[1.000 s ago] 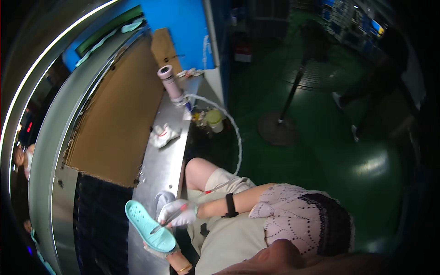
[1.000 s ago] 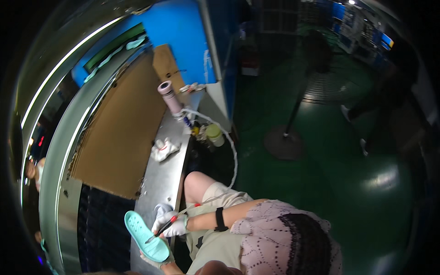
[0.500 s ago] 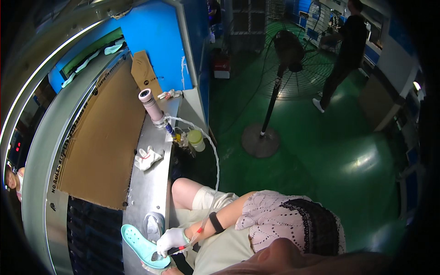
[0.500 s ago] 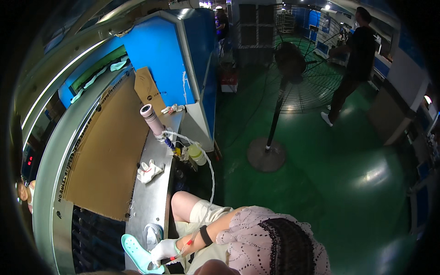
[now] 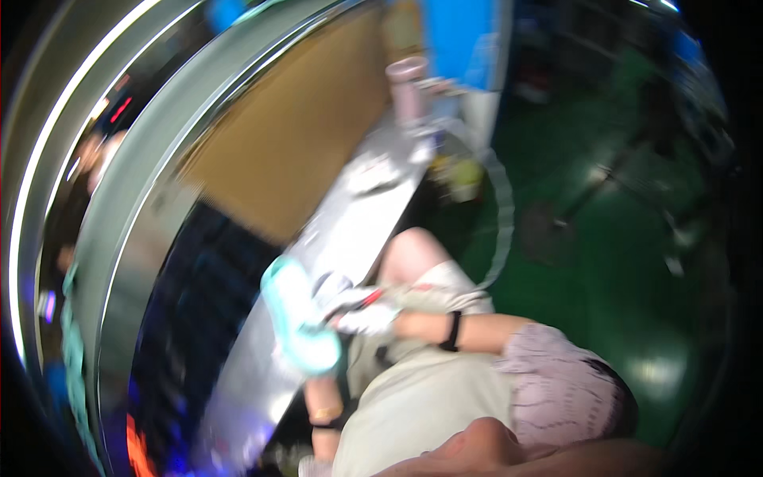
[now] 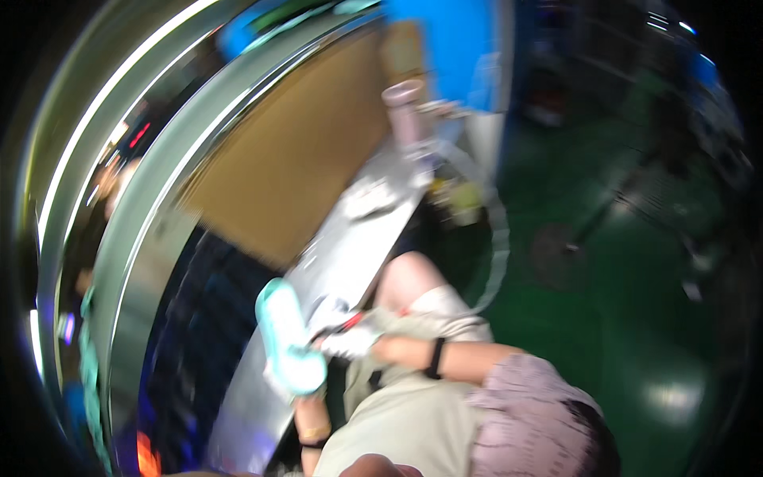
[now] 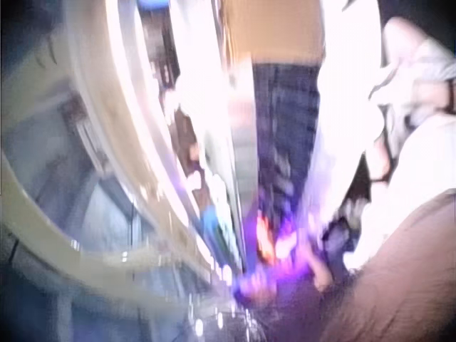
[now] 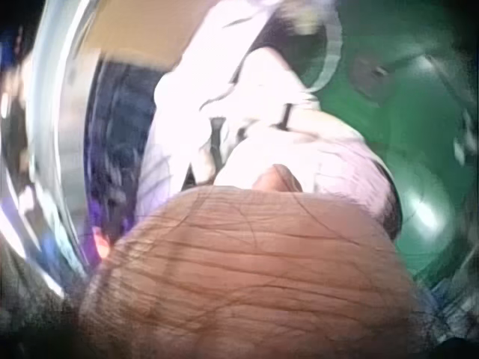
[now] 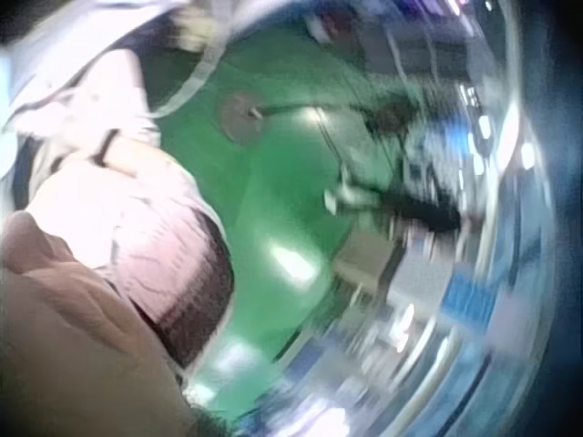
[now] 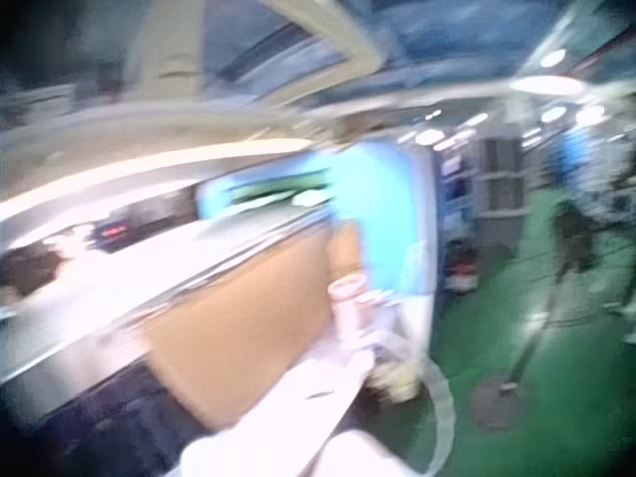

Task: Applying adhesive or coating to shoe soles using a specialized brush applicator on a production line.

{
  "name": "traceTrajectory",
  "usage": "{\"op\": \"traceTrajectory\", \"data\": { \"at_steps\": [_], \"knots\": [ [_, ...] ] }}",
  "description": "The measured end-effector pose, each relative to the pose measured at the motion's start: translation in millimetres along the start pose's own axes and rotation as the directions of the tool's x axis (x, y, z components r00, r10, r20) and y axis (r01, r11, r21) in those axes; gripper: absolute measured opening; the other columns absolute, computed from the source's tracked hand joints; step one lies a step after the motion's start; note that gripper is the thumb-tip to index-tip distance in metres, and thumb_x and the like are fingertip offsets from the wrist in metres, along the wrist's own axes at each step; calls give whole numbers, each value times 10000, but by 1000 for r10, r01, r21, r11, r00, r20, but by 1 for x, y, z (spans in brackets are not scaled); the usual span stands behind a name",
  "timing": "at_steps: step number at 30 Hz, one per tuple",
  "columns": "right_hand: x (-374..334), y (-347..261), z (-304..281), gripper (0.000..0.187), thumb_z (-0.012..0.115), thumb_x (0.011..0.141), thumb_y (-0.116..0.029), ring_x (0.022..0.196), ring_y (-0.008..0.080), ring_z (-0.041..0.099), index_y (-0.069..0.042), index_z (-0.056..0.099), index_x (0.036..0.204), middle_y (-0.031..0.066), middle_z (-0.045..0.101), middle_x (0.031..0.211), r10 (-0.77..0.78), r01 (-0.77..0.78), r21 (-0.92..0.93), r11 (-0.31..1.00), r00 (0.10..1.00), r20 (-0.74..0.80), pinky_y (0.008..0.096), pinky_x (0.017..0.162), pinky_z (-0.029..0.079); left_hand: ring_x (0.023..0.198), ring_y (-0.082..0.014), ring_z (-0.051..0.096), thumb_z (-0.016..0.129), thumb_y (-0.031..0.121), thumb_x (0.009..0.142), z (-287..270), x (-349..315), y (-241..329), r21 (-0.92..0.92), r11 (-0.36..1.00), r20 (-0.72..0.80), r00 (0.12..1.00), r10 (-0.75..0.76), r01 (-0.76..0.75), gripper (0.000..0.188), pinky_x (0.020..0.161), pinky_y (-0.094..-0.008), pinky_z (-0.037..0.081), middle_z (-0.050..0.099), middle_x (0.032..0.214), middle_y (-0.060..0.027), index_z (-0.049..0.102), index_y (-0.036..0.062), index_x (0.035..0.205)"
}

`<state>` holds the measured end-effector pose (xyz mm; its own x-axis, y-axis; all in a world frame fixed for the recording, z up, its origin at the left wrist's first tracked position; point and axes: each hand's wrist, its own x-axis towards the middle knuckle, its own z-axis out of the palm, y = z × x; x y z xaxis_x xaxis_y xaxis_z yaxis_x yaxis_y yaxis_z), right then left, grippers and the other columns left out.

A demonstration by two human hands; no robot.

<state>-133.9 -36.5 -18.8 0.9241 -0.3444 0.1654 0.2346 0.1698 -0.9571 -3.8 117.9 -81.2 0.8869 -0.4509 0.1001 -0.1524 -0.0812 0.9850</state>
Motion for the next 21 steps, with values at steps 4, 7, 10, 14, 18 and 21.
{"op": "traceTrajectory", "data": {
  "at_steps": [4, 7, 10, 14, 18, 21],
  "knots": [
    [-1, 8, -16, 225, 564, 834, -12, 800, 101, 581, -19, 562, 1058, 52, 613, 952, 102, -54, 266, 962, 980, -170, 217, 690, 470, 1065, -337, 518, 470, 463, 816, 27, -9, 85, -837, 247, 481, 872, -94, 488, 659, 927, -447, 434, 527, 1188, -166, 416, -10, 1272],
    [9, 6, -14, 225, 577, 851, -53, 810, 123, 611, -4, 542, 1067, 83, 617, 1003, 232, -155, 420, 894, 963, -140, 205, 693, 477, 1086, -334, 514, 514, 420, 796, 20, -2, 93, -867, 193, 427, 884, -189, 460, 628, 920, -520, 435, 511, 1207, -154, 428, 23, 1275],
    [10, 0, -8, 205, 564, 860, -57, 809, 127, 613, -8, 542, 1058, 86, 622, 990, 247, -165, 412, 896, 957, -155, 216, 697, 485, 1068, -354, 522, 501, 447, 805, 17, -2, 79, -868, 166, 444, 881, -166, 468, 647, 898, -507, 445, 508, 1217, -171, 420, 18, 1282],
    [3, -9, -17, 153, 587, 856, -71, 772, 82, 568, -27, 596, 1002, 36, 619, 884, 18, -25, -85, 996, 996, -92, 219, 695, 469, 989, -307, 562, 410, 437, 856, 44, -3, 105, -847, 299, 407, 898, -169, 440, 585, 895, -419, 451, 547, 1159, -160, 445, 3, 1247],
    [0, -17, -3, 166, 605, 837, -132, 939, 212, 582, -63, 622, 986, 84, 613, 980, -342, 343, -241, 908, 938, 48, 343, 814, 457, 984, -289, 556, 414, 427, 863, 163, -1, 87, -600, 170, 792, 610, -9, 782, 566, 888, -406, 451, 547, 1148, -147, 447, 9, 1243],
    [7, -8, 1, 137, 615, 799, -98, 932, 281, 589, -40, 593, 921, 117, 609, 962, -546, 602, -332, 726, 799, 253, 359, 810, 464, 979, -271, 551, 418, 418, 870, 223, -26, 89, -404, 160, 914, 393, 96, 901, 547, 881, -393, 451, 547, 1138, -134, 448, 15, 1240]
  ]
}}
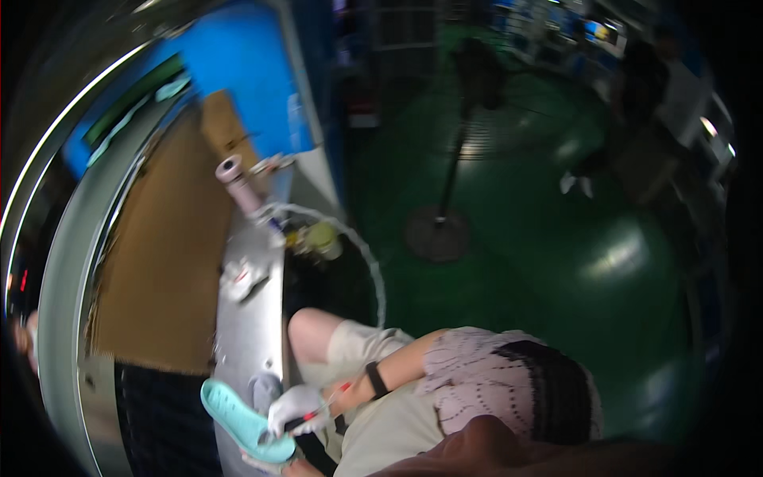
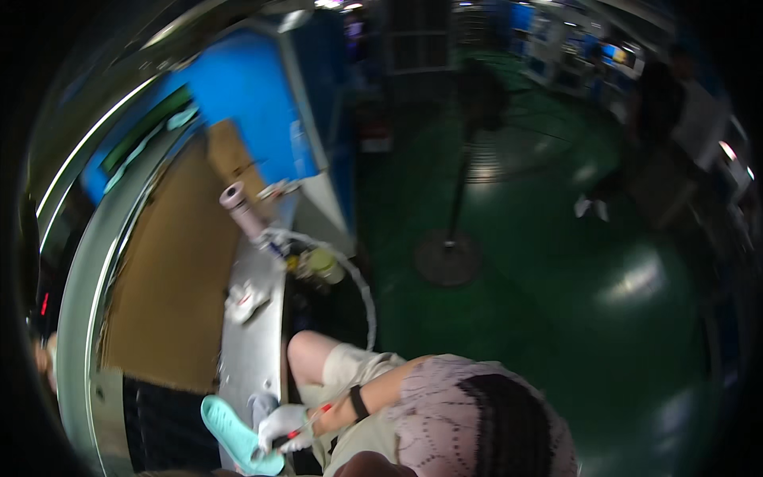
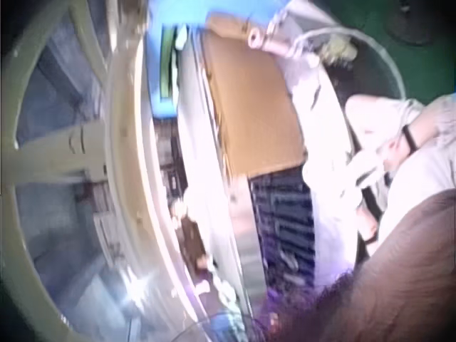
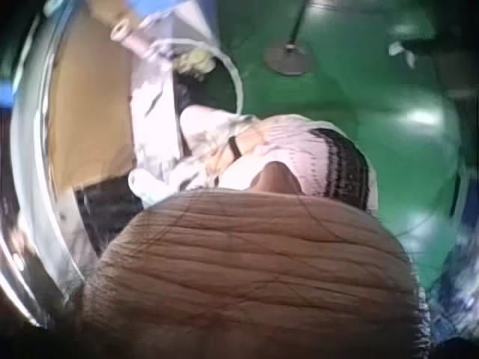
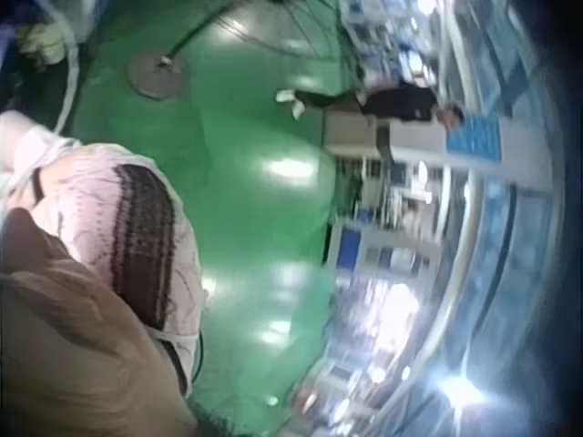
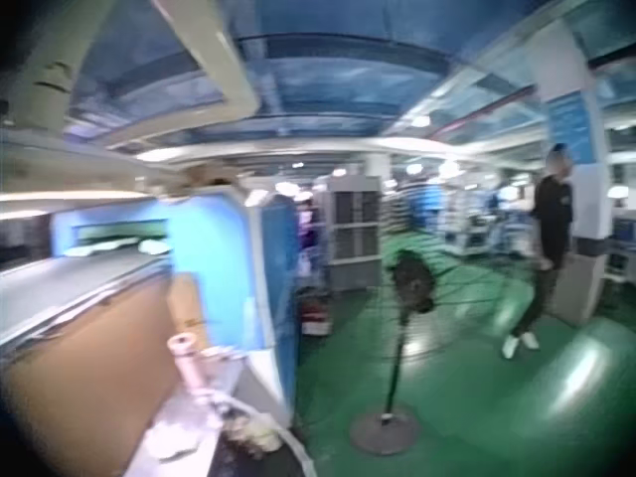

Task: Applying adhesive or coating to shoe soles using a specialized brush applicator on a production line.

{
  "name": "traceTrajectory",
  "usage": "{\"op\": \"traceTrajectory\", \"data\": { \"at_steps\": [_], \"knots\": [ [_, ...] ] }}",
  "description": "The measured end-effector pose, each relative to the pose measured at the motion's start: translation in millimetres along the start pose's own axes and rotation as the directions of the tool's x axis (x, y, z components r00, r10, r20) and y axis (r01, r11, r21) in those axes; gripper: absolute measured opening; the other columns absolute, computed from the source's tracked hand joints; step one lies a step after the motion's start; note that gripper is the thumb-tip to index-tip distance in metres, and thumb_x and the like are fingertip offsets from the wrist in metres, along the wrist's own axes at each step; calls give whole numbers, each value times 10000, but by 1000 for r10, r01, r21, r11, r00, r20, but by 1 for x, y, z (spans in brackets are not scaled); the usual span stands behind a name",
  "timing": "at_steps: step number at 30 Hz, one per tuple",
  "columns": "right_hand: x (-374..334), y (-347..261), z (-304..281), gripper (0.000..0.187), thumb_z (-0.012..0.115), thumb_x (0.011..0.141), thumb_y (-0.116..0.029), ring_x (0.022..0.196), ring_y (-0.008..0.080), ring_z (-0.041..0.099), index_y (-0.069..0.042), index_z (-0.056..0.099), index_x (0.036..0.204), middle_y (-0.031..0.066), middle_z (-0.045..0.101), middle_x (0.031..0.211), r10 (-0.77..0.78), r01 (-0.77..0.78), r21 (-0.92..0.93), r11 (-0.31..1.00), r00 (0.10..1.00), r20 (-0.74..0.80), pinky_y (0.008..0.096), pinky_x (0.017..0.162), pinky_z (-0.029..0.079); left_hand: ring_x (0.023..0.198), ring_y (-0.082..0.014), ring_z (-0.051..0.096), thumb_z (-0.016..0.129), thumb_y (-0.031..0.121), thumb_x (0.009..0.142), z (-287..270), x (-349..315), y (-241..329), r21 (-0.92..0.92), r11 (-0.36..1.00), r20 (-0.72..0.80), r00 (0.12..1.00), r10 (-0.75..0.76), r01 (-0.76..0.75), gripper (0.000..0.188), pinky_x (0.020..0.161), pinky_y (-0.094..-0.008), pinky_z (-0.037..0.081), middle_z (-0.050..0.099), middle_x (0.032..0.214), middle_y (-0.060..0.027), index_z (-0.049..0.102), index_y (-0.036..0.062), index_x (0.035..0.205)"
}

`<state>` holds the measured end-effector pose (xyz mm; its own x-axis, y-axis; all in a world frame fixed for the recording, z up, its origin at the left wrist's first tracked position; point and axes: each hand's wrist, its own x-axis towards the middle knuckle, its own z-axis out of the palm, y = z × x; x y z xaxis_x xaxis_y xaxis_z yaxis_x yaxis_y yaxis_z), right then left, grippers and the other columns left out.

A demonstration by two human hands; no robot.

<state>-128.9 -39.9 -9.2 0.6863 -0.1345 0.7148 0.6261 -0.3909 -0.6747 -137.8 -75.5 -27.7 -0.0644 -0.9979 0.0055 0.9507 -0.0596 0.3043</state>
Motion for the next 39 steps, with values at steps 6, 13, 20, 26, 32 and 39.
{"op": "traceTrajectory", "data": {
  "at_steps": [6, 13, 20, 26, 32, 39],
  "knots": [
    [-5, -27, -14, 173, 683, 734, -6, 875, 128, 605, -51, 648, 898, 45, 645, 904, 544, -482, 343, 806, 832, -108, 252, 760, 476, 969, -236, 539, 426, 398, 885, -20, 0, -22, 22, 999, 27, 998, -49, 49, 509, 867, -368, 451, 548, 1116, -108, 451, 27, 1233],
    [-10, 43, -25, 214, 667, 758, -67, 767, 138, 594, -5, 614, 955, 73, 626, 896, 417, -200, 541, 817, 854, -312, 254, 669, 485, 957, -195, 525, 435, 376, 901, -68, -57, 80, 230, 922, -136, 928, 347, -311, 466, 851, -338, 451, 549, 1091, -78, 454, 42, 1224],
    [-21, 22, -35, 118, 607, 829, -64, 715, 101, 585, -32, 567, 936, 34, 598, 819, 780, -439, 840, 320, 625, 29, 198, 625, 472, 1001, -328, 574, 384, 478, 871, -57, -178, 130, 166, 711, -280, 659, 698, -683, 586, 875, -459, 477, 559, 1169, -161, 458, 37, 1251],
    [-6, 17, -23, 187, 588, 817, 24, 699, 138, 615, -24, 541, 993, 100, 633, 915, 797, -533, 701, 474, 598, -86, 207, 605, 490, 1128, -390, 478, 313, 594, 828, -44, -248, 145, 13, 544, -600, 429, 675, -839, 728, 872, -490, 451, 477, 1236, -217, 432, 37, 1282],
    [-9, 28, -20, 184, 597, 812, 4, 701, 132, 625, -11, 546, 987, 119, 638, 978, 782, -526, 707, 474, 620, -64, 187, 610, 477, 1144, -376, 456, 324, 585, 822, -75, -280, 138, -211, 363, -608, 413, 678, -907, 739, 825, -493, 457, 420, 1281, -216, 381, 34, 1312],
    [-11, 40, -22, 212, 618, 818, -43, 698, 127, 630, 1, 543, 1011, 117, 638, 965, 778, -518, 714, 471, 626, -58, 179, 601, 485, 1030, -370, 475, 565, 526, 760, 10, -303, 167, 149, 448, -228, 410, 883, -882, 795, 773, -452, 460, 435, 1251, -225, 342, 43, 1351]
  ]
}}
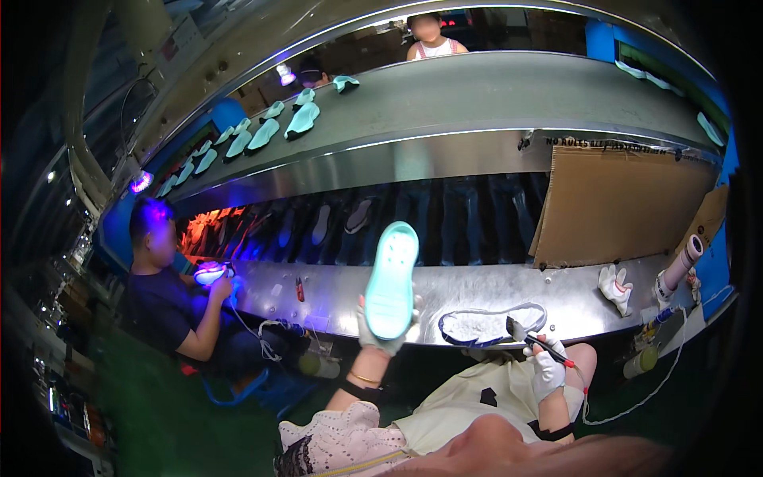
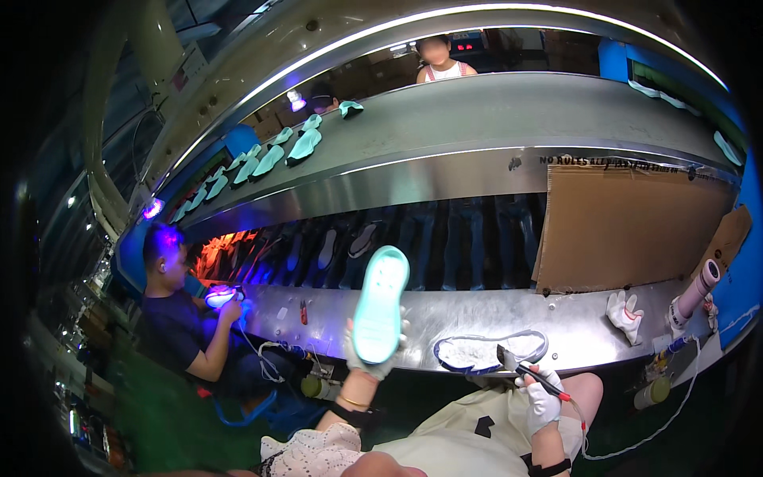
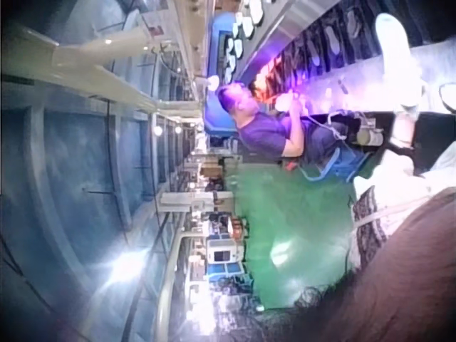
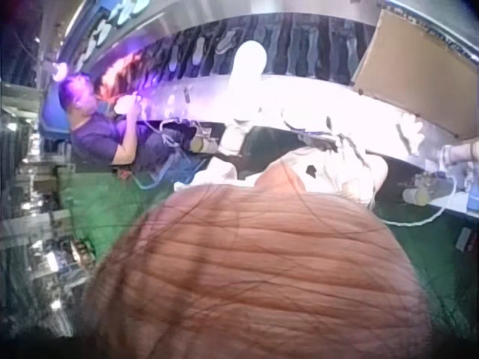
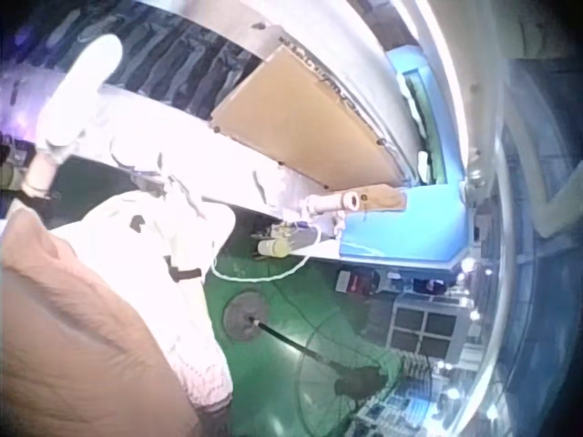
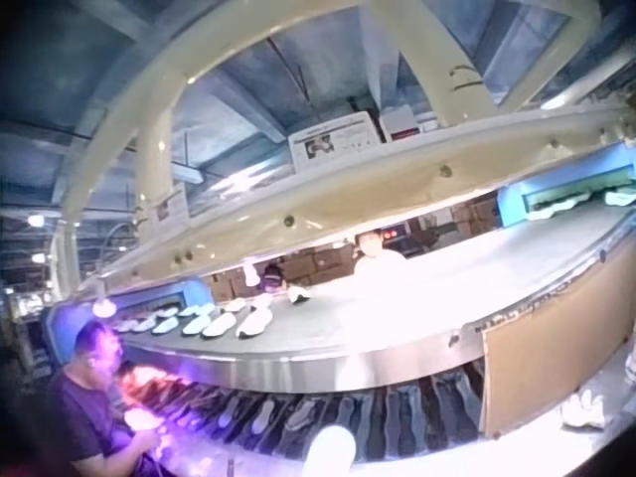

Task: Applying adhesive or coating to shoe soles using a specialized brush applicator on a production line.

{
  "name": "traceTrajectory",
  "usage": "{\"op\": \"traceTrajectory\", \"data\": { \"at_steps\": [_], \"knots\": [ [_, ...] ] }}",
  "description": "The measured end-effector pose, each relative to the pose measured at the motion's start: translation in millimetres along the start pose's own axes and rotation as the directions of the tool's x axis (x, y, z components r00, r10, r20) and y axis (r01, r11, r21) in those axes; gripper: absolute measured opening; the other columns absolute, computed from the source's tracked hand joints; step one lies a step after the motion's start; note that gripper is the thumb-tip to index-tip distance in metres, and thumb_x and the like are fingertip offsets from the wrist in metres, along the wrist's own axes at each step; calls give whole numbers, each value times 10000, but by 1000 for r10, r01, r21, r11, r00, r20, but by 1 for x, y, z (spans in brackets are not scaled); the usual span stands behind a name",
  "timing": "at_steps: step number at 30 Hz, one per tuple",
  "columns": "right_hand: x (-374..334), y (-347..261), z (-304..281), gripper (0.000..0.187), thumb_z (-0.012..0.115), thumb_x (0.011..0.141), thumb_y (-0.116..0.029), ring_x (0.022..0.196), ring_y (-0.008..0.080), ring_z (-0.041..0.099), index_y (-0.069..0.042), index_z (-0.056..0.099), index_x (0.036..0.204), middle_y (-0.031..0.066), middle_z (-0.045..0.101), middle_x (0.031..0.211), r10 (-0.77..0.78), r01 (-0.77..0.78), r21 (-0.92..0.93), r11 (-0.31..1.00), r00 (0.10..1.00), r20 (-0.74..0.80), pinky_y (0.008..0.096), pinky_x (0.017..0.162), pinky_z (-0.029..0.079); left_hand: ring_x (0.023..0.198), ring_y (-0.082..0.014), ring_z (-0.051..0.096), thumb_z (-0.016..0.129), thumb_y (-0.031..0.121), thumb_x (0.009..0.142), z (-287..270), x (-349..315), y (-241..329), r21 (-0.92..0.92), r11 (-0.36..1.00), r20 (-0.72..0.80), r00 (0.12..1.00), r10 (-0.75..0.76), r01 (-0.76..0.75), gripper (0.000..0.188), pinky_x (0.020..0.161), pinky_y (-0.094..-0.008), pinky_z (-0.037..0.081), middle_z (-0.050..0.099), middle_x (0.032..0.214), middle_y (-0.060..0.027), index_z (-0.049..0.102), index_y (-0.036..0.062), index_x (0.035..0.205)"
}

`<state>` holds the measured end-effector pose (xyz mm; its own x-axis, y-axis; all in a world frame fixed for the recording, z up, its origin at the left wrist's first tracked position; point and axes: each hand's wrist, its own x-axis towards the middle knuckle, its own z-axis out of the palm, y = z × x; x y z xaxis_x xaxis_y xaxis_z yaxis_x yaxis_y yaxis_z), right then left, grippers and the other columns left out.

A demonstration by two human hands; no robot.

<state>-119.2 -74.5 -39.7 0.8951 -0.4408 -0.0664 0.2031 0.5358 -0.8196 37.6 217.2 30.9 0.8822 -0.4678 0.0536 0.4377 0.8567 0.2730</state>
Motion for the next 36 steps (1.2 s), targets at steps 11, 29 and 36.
{"op": "traceTrajectory", "data": {
  "at_steps": [11, 29, 36],
  "knots": [
    [10, -1, 26, 221, 616, 812, -8, 702, 146, 646, 4, 547, 1022, 104, 636, 877, 43, -50, -112, 992, 997, -61, 198, 595, 498, 1272, -415, 302, 312, 564, 870, 178, 171, 193, 75, 953, 322, 911, 257, -295, 734, 908, -549, 416, 298, 1397, -211, 248, 45, 1384],
    [40, -4, 6, 248, 634, 802, -48, 695, 158, 649, 19, 547, 1025, 112, 640, 860, 37, -64, -236, 970, 992, -117, 212, 595, 518, 1259, -313, 372, 548, 178, 764, 100, 246, 342, 471, -784, 529, 581, 618, 404, 604, 1024, -382, 341, 366, 1384, -150, 379, 76, 1335],
    [44, 2, 0, 217, 624, 808, -19, 777, 175, 653, 3, 558, 1014, 115, 641, 922, 82, -112, -240, 964, 988, -131, 236, 648, 521, 1208, -300, 444, 458, 108, 811, 122, 258, 334, 432, -842, 276, 842, 464, 322, 483, 972, -364, 394, 395, 1386, -97, 469, 135, 1294]
  ]
}}
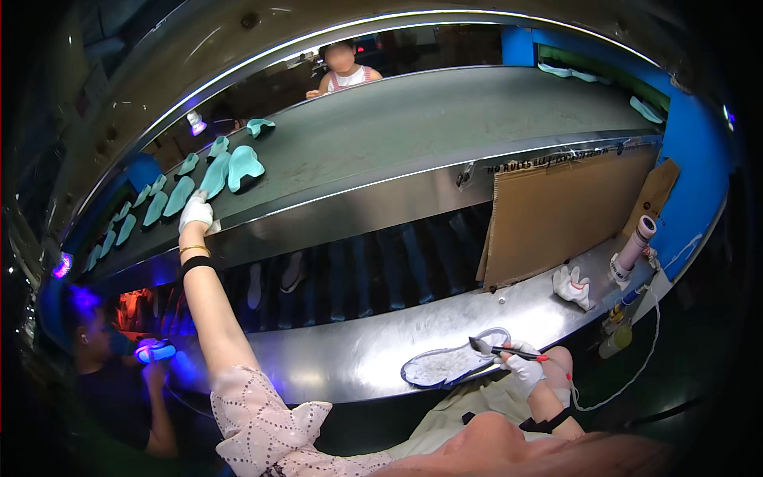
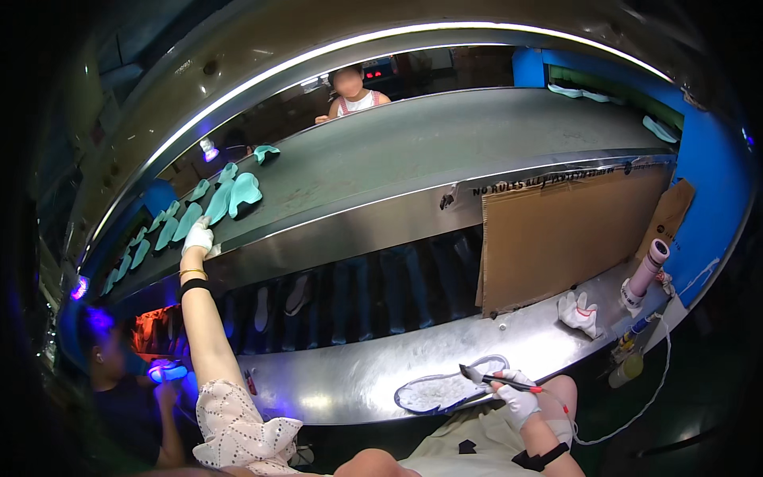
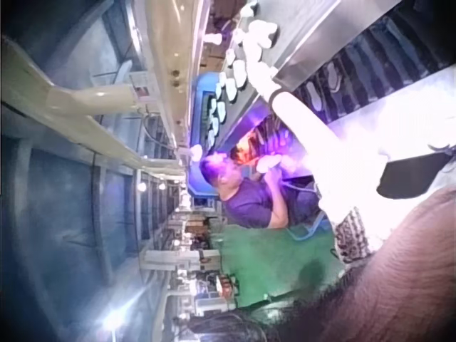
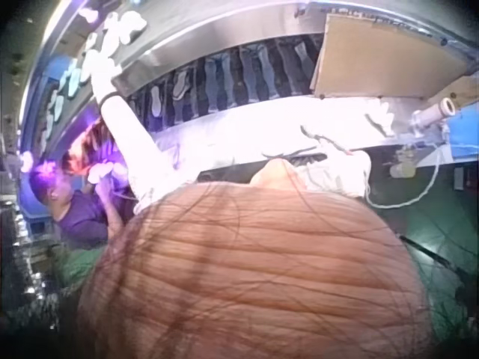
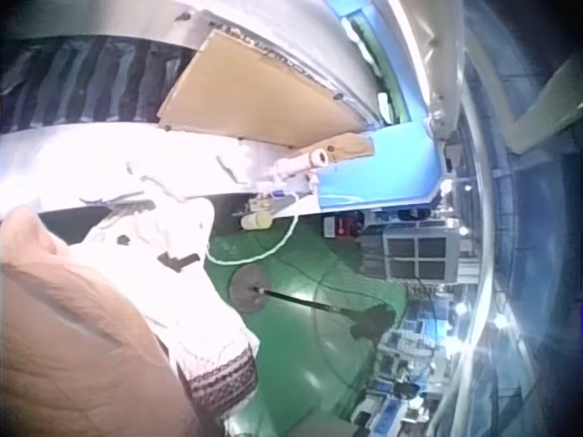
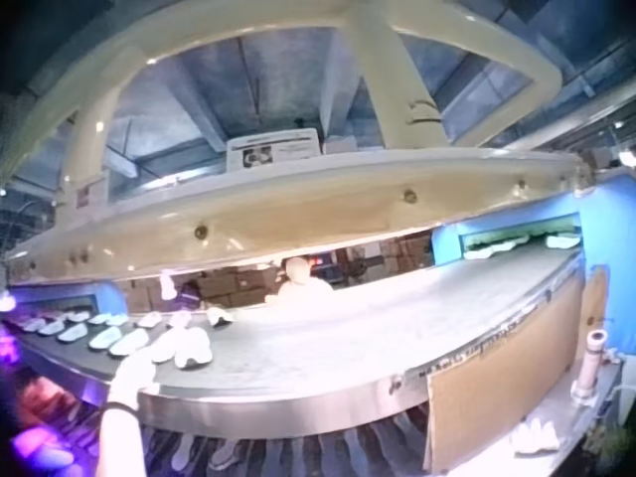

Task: Applying adhesive or coating to shoe soles using a specialized brush applicator on a production line.

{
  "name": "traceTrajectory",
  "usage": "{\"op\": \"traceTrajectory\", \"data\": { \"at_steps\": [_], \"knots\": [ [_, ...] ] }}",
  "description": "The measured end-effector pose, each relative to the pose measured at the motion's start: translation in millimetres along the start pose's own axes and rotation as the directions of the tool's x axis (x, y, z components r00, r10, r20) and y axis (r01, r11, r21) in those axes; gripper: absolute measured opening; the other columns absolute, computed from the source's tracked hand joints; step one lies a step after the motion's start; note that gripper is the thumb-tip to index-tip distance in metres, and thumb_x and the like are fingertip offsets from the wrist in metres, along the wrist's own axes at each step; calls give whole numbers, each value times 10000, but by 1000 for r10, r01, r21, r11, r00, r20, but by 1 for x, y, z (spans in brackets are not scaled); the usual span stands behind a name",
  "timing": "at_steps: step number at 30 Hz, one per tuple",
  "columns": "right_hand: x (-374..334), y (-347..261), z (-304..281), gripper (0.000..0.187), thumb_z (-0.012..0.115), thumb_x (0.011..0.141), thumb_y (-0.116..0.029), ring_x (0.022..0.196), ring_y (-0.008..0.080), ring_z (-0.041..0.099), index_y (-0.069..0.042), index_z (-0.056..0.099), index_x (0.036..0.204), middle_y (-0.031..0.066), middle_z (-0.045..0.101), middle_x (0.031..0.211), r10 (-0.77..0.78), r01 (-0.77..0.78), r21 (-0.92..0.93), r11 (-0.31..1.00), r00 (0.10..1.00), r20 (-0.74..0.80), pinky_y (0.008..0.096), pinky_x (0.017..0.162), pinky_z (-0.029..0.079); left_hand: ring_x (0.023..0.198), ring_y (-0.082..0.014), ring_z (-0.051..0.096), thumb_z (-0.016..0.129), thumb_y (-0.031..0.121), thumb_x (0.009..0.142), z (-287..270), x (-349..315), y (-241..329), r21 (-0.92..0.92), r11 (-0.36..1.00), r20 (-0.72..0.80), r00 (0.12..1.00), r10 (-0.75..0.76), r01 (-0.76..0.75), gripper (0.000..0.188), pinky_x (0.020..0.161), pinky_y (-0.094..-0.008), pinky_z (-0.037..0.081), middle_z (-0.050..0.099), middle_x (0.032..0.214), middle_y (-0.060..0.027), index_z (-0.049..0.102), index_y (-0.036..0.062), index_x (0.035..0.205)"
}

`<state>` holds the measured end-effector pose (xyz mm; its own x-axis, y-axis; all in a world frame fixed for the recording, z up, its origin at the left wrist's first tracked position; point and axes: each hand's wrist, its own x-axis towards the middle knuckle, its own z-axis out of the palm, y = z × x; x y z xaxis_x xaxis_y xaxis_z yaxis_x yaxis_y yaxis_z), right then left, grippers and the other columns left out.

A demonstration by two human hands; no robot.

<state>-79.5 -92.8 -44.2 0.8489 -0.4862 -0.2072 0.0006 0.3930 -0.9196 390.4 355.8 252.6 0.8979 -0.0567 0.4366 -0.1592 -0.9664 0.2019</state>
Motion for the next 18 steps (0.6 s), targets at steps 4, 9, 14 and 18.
{"op": "traceTrajectory", "data": {
  "at_steps": [4, 9, 14, 18],
  "knots": [
    [-4, 1, 11, 224, 630, 799, -8, 772, 171, 649, 4, 571, 1015, 115, 635, 939, 10, -8, -22, 1000, 996, 94, 230, 664, 515, 928, -301, 633, 412, 53, 847, -8, -4, -7, 20, 974, -143, 965, -220, 225, 396, 730, -368, 522, 610, 1112, -156, 571, 136, 1200],
    [-7, -1, 12, 224, 631, 797, -9, 772, 165, 647, 2, 571, 1013, 111, 634, 934, 28, -28, -2, 1000, 998, 51, 228, 664, 512, 919, -280, 639, 523, 9, 801, -16, -22, 33, -96, 946, -218, 920, -325, 311, 350, 708, -353, 542, 610, 1114, -115, 618, 110, 1122],
    [-9, -5, 18, 221, 641, 794, -18, 768, 146, 639, -11, 577, 1005, 95, 638, 918, 25, -22, -47, 999, 997, 80, 226, 665, 502, 901, -278, 640, 570, 62, 777, -12, -17, 12, 203, 944, -397, 903, -164, 260, 236, 793, -338, 510, 635, 1045, -123, 678, 101, 983],
    [-9, -3, 16, 217, 649, 794, -28, 781, 135, 635, -12, 585, 1000, 85, 642, 911, 37, -30, -84, 996, 996, 85, 225, 665, 499, 893, -285, 638, 576, 74, 766, -10, -16, 16, 171, 952, -383, 907, -173, 254, 222, 788, -340, 507, 648, 991, -131, 689, 111, 953]
  ]
}}
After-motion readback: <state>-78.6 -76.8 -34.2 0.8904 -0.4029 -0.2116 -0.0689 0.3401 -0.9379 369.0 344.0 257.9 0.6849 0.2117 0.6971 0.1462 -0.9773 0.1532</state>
